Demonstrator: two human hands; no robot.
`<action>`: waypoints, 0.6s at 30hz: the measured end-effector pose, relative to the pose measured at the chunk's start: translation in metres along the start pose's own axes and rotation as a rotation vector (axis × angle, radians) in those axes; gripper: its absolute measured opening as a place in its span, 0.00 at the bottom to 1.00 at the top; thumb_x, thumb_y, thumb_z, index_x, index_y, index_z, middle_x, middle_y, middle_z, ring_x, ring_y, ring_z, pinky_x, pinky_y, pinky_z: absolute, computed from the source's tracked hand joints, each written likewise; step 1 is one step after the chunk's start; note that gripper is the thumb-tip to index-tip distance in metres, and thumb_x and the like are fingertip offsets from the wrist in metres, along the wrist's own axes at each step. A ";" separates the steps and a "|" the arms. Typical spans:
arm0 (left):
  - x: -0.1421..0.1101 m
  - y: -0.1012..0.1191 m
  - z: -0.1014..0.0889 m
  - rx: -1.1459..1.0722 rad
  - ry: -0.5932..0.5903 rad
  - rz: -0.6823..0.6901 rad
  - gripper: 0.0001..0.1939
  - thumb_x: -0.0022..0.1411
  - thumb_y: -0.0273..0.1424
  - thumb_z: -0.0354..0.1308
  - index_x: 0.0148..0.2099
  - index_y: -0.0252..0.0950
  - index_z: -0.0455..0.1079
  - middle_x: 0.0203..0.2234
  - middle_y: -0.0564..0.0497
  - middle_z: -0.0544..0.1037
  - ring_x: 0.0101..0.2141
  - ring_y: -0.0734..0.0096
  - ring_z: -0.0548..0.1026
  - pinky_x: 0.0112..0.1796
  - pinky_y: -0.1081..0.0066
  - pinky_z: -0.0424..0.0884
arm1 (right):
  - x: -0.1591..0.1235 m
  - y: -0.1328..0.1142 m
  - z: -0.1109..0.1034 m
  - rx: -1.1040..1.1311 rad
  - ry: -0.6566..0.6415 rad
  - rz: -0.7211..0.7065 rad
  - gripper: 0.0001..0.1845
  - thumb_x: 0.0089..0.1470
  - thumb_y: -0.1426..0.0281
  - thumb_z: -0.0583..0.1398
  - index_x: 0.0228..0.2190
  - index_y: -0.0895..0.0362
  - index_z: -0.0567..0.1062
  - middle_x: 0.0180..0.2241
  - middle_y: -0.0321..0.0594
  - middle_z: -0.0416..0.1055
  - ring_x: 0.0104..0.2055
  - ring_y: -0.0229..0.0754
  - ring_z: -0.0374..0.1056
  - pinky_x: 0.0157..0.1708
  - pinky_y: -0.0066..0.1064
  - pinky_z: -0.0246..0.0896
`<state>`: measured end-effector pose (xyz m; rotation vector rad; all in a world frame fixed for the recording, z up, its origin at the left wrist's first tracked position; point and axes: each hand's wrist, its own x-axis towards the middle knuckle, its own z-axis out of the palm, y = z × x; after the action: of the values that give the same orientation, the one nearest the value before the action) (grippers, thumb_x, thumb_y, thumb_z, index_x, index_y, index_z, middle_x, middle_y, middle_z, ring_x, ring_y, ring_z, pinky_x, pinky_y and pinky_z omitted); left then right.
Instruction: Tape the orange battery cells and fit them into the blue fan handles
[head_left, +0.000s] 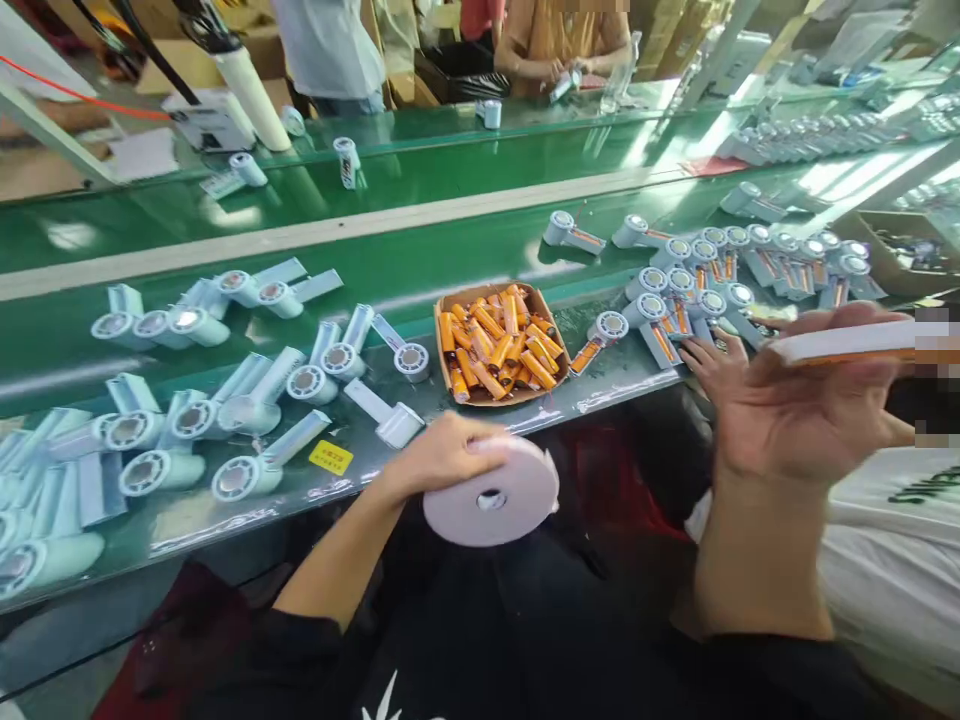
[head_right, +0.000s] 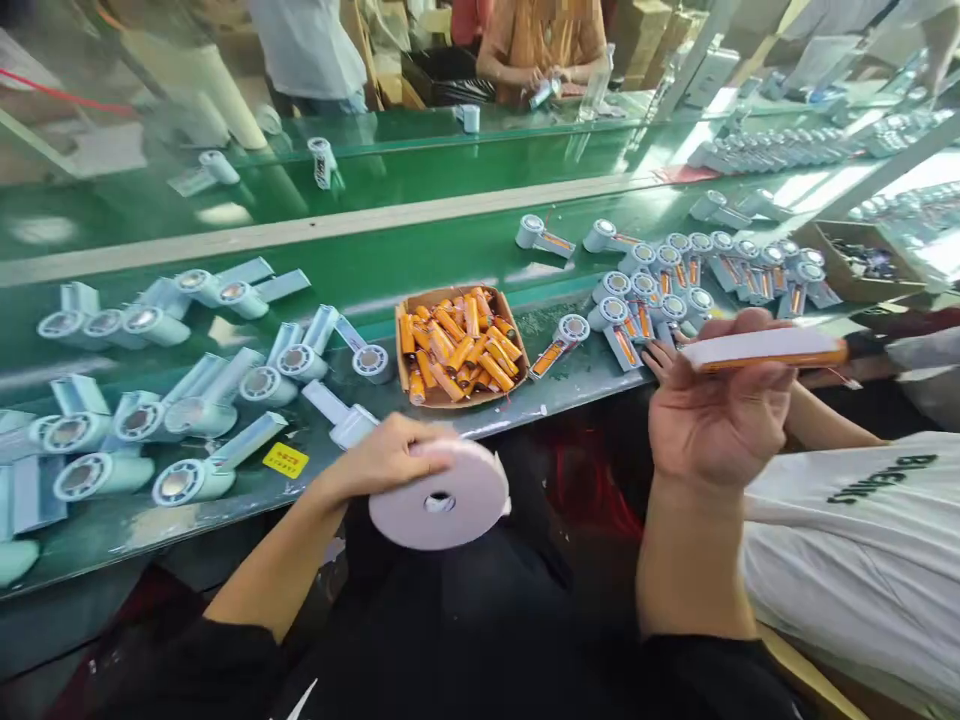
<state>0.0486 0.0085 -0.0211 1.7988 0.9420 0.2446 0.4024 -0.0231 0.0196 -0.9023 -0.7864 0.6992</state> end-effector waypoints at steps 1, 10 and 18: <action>0.012 0.007 -0.015 0.029 0.102 0.015 0.25 0.64 0.44 0.62 0.59 0.40 0.81 0.53 0.48 0.85 0.52 0.54 0.82 0.54 0.65 0.73 | 0.000 0.000 0.003 -0.030 -0.065 -0.017 0.15 0.61 0.59 0.68 0.49 0.31 0.80 0.61 0.26 0.75 0.63 0.43 0.73 0.53 0.37 0.81; 0.061 0.010 -0.090 0.471 0.619 -0.061 0.21 0.74 0.44 0.53 0.60 0.39 0.77 0.54 0.43 0.83 0.56 0.56 0.78 0.57 0.61 0.72 | -0.065 0.048 0.013 0.055 -0.080 0.105 0.25 0.51 0.63 0.77 0.48 0.38 0.77 0.44 0.32 0.85 0.46 0.42 0.83 0.42 0.33 0.80; 0.042 -0.017 -0.096 0.838 0.304 -0.783 0.37 0.73 0.56 0.43 0.54 0.33 0.81 0.49 0.30 0.84 0.52 0.38 0.81 0.48 0.53 0.76 | -0.059 0.070 0.023 0.112 -0.097 0.182 0.26 0.47 0.65 0.79 0.44 0.40 0.76 0.38 0.26 0.84 0.45 0.41 0.84 0.40 0.28 0.78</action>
<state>0.0143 0.1071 -0.0049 1.9571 2.1010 -0.4554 0.3389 -0.0296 -0.0498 -0.8497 -0.7488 0.9435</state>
